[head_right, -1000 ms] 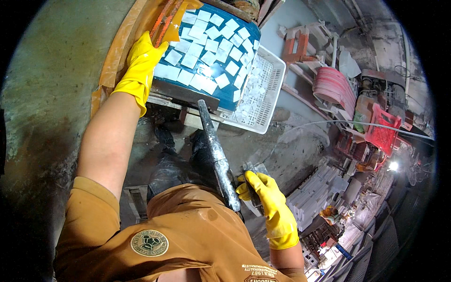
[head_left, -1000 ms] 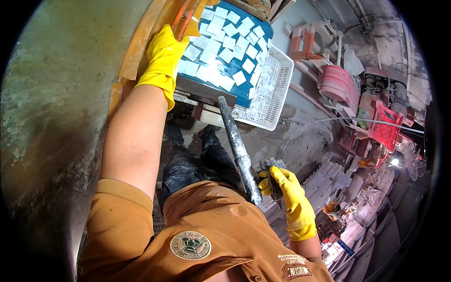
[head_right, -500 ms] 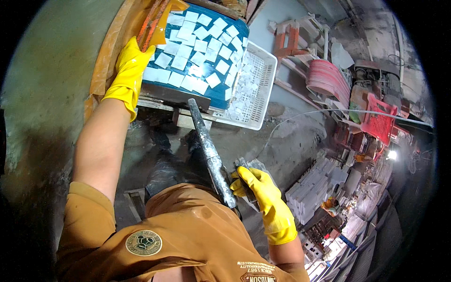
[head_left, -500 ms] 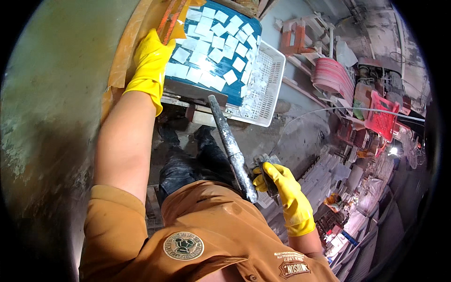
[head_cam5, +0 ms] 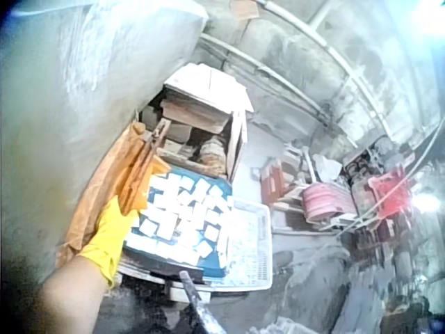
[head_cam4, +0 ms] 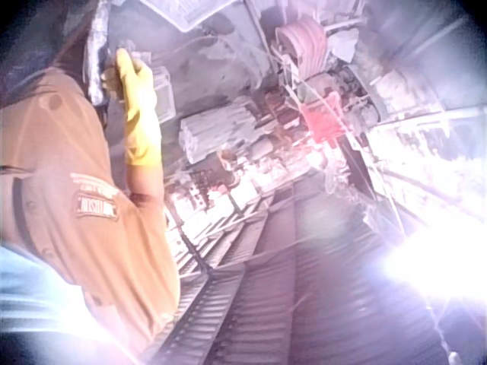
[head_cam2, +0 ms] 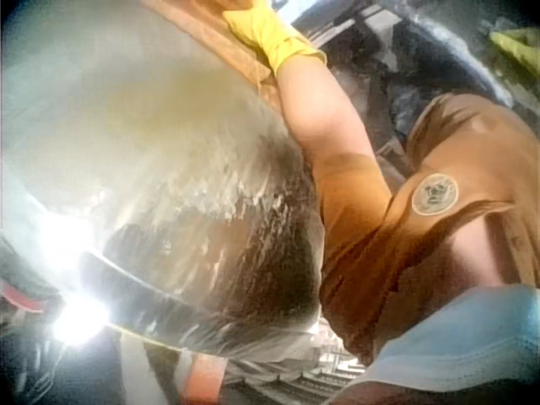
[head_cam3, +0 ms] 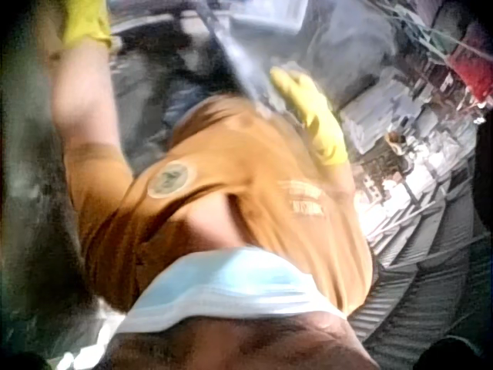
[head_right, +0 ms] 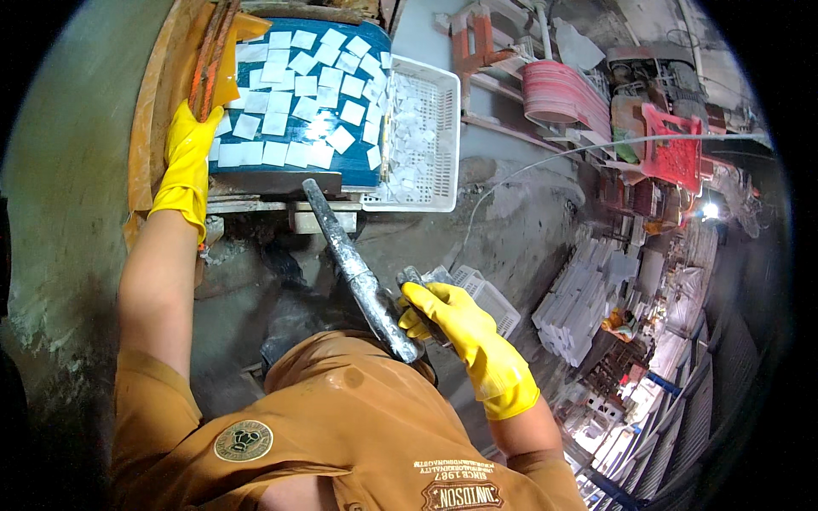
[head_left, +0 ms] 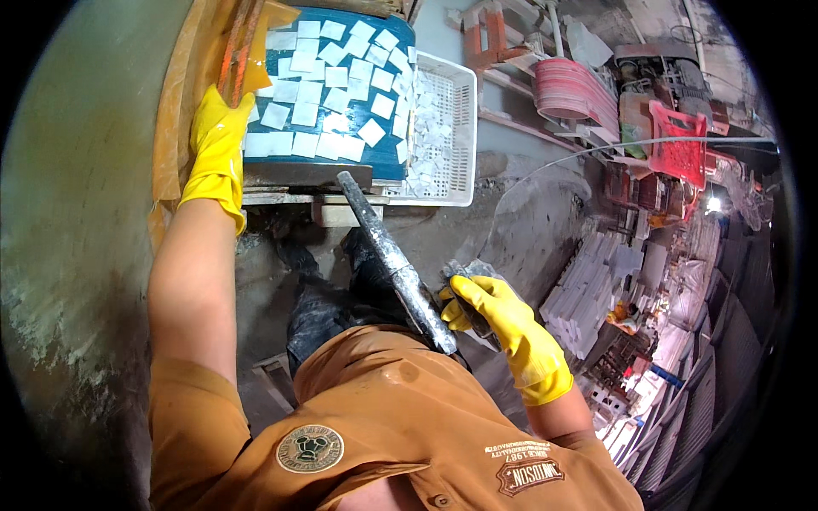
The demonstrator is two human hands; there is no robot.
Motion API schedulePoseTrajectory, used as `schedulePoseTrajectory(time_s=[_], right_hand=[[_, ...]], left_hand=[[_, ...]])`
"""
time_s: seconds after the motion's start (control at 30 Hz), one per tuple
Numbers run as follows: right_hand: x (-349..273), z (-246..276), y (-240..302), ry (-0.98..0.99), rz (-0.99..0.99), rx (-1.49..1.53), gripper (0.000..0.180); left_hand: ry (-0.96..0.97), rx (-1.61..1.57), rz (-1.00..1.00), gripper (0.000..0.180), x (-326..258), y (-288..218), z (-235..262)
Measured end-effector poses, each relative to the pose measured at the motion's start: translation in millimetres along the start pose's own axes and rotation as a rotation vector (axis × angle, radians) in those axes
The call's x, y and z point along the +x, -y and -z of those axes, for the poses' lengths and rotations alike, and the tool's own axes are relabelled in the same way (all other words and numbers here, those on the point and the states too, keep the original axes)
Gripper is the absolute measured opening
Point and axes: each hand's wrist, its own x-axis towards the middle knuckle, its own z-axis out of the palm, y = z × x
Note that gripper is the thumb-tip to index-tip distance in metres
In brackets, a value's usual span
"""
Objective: The person operates a conveyor belt system in a factory, placing white rectangular blocks onto the moving belt and adjusting the belt's position. The person wears yellow gloves and uses a metal bar to manipulate the blocks and the belt.
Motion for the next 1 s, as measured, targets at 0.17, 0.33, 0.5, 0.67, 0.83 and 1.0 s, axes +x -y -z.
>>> schedulePoseTrajectory(time_s=[0.17, 0.33, 0.5, 0.67, 0.83, 1.0], right_hand=[[-1.1, 1.5, -3.2, -0.021, -0.013, 0.001, 0.045], [-0.2, 1.3, -5.4, -0.006, -0.024, 0.019, 0.044], [-1.3, 4.2, -5.1, -0.018, -0.010, 0.014, 0.044], [-0.9, 4.2, -7.4, -0.017, -0.008, 0.006, 0.045], [3.3, 8.1, -10.3, -0.017, -0.005, 0.005, 0.046], [3.2, 7.3, -11.9, 0.003, 0.011, 0.030, 0.046]], left_hand=[[0.041, -0.078, -0.023, 0.080, 6.6, 7.4, -3.1], [-0.009, -0.062, -0.019, 0.076, 6.8, 8.2, -6.4], [0.020, -0.077, 0.003, 0.074, 2.3, 1.9, -3.3], [0.004, -0.035, -0.015, 0.074, 1.4, 0.7, 1.5], [0.017, -0.051, 0.008, 0.075, 5.0, 1.3, -4.2], [0.042, -0.095, 0.009, 0.076, 6.7, 5.8, -4.2]])
